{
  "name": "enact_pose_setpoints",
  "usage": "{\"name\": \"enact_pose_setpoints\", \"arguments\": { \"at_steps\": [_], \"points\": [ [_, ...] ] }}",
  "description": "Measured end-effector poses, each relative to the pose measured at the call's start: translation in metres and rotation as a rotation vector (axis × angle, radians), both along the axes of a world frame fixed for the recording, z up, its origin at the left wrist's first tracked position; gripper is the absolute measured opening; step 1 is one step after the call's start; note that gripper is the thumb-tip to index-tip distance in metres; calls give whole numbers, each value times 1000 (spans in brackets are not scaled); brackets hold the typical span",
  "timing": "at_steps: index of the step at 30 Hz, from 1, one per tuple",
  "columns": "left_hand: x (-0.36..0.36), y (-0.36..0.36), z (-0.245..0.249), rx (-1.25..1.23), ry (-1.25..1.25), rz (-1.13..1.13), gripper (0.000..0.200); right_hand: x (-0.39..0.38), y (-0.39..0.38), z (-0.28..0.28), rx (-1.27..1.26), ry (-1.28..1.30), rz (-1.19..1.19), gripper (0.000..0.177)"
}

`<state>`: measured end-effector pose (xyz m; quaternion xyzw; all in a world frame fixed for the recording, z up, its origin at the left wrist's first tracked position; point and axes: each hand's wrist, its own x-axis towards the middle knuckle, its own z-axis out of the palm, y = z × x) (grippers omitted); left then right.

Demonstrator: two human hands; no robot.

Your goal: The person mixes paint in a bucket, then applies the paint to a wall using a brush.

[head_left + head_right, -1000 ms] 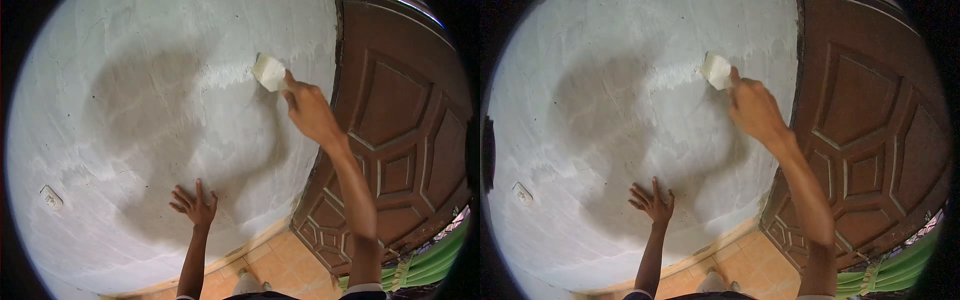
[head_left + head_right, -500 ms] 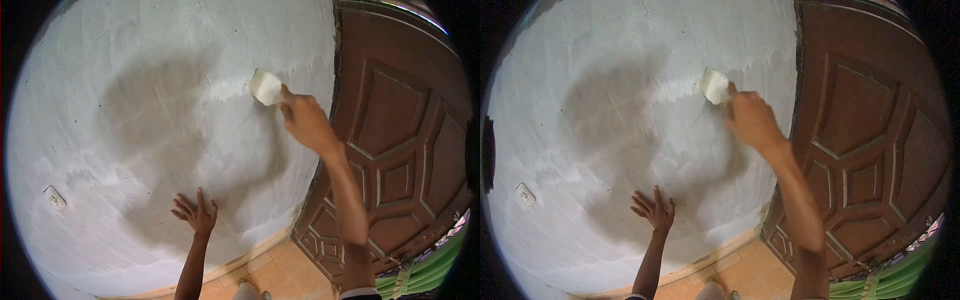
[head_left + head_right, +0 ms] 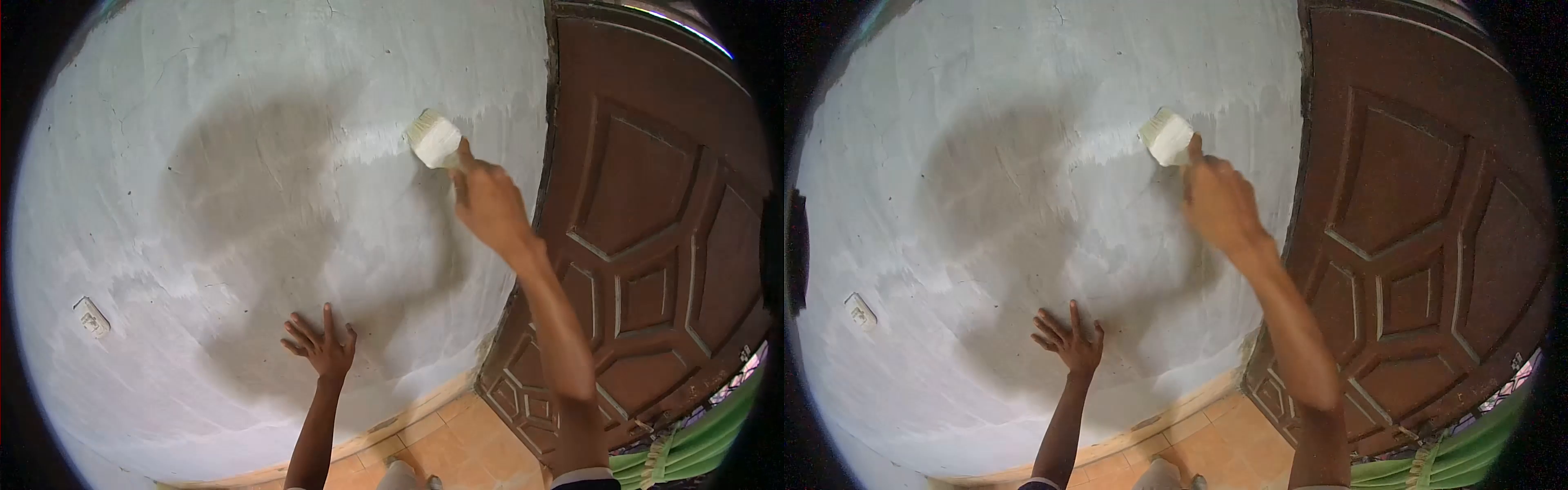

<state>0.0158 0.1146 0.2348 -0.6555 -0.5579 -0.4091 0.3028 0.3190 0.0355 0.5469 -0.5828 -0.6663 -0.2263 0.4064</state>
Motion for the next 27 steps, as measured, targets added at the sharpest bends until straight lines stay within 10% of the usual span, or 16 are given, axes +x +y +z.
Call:
{"name": "enact_pose_setpoints", "arguments": {
  "at_steps": [19, 27],
  "points": [
    [-1, -2, 3, 13, 1, -7, 75, -5, -7, 36, 299, 184, 90, 49],
    [0, -3, 3, -1, -5, -15, 72, -8, -16, 37, 41, 52, -50, 54]
  ]
}}
